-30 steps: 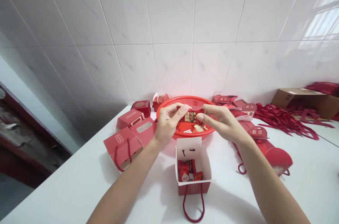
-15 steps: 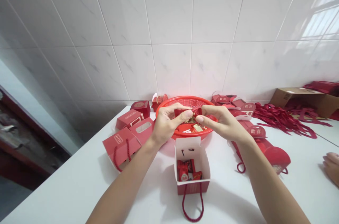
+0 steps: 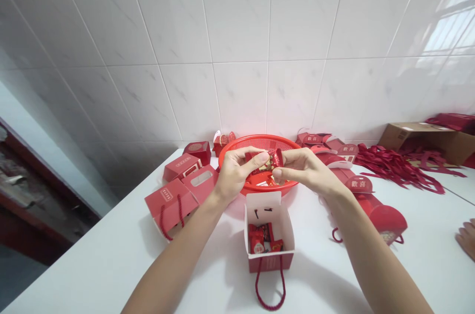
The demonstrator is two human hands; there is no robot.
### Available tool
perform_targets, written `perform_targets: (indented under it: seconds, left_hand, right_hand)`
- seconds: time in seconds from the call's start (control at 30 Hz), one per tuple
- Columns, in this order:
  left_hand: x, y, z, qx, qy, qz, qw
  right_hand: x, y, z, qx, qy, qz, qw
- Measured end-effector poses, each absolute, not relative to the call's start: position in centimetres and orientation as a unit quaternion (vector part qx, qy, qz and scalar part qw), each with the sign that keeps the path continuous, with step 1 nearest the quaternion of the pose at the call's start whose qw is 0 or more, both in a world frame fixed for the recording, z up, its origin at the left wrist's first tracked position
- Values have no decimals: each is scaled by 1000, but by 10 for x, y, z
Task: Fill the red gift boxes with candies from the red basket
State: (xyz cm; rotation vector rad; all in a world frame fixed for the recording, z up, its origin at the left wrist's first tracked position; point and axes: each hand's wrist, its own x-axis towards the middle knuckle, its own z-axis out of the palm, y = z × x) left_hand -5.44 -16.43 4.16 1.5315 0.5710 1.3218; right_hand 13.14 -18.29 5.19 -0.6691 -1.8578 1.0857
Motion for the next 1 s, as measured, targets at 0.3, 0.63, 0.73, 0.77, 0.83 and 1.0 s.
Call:
perform_targets:
  seconds: [0.3,0.63,0.73,0.77,0.83,1.0]
  left_hand:
    - [-55,-164,41,638,231,548,489]
    - [-56,-164,43,644,243,519,507]
    - [-55,-166,42,630,240,523,522]
    - [-55,-166,42,628,239,526,522]
    - [-54,-167,41,631,242,537,505]
    - [-51,-169,39,661,246,569,423]
  right_hand:
    - [131,-182,52,-274,-764,401,425]
    - [132,-183,52,-271,-772,387,426]
    - [132,-183,51,-262,-769,395,429]
    - [132,-182,51,-263,-769,395,428]
    - [133,-182,51,-265,-770,392,428]
    - [133,-180,50,-270,-769,383,434]
